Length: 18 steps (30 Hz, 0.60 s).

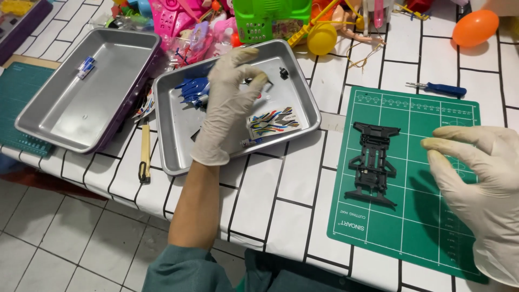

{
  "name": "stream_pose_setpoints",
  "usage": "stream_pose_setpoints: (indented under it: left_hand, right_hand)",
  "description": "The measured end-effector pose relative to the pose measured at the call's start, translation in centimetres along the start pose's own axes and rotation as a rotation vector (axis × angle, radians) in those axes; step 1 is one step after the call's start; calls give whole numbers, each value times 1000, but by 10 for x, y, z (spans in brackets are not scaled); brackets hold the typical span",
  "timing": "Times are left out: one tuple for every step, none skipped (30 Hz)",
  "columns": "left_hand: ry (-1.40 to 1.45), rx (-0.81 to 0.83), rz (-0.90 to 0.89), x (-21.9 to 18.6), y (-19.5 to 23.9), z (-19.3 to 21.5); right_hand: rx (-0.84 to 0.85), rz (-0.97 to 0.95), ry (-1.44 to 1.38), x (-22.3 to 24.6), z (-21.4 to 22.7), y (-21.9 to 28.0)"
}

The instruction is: Assembling the internal components and gears of a miniature toy car chassis on a cutting mat.

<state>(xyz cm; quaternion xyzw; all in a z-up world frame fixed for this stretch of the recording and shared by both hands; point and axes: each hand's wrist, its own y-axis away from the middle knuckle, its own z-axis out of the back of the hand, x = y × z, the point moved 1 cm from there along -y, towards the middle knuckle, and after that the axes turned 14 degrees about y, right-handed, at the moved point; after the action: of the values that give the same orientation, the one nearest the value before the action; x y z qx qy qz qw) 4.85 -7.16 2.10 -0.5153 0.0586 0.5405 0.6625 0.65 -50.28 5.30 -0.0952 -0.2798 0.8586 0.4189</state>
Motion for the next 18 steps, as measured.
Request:
stream_pose_setpoints:
  left_hand:
    - [8,8,-3,-27,3,-6]
    - [232,78,41,-53,7,-13]
    - [460,151,87,-79,12,-21]
    - [470,160,87,-88,17,-31]
    - [536,208,50,-97,21,-41]
    - [603,256,13,-107,26,-51]
    - [612,265,11,-117,32,-56]
    - [664,297,-20,-128,38,-61]
    - [712,330,-51,-138,45,-64]
    - [719,338,-53,-142,47,-67]
    - [751,362,-80,-147,50,-68]
    - [783,386,-108,-151,53,-70]
    - [787,389,-107,-150,55,-75]
    - [793,380,-146,-148,57,-80]
    - [797,369,-184,-147,60,-84]
    - [800,371,-181,-148,60,-87]
    - [765,357,-215,-148,60,-89]
    - [730,344,-249,-149,60,-91]
  right_hand:
    - [2,-9,6,3,0,-2]
    - [-48,37,4,6,1,-4]
    - [-96,83,6,8,2,-5]
    - [-92,73,14,10,-1,-5]
    - [-137,105,-47,13,-3,-5]
    - [-183,137,-108,16,-5,-5]
    - [-181,127,-99,21,-2,-6]
    - [-112,74,-225,27,0,-7]
    - [-45,20,-354,33,1,-8]
    - [-46,12,-348,36,3,-8]
    - [37,-60,-438,37,3,-8]
    - [120,-131,-527,40,4,-8]
    - [121,-137,-525,40,4,-7]
    - [156,-184,-587,40,4,-6]
    - [192,-231,-651,40,4,-5]
    - [194,-234,-651,40,3,-4]
    - [240,-320,-695,40,2,-3]
    - [287,-407,-739,40,1,-2]
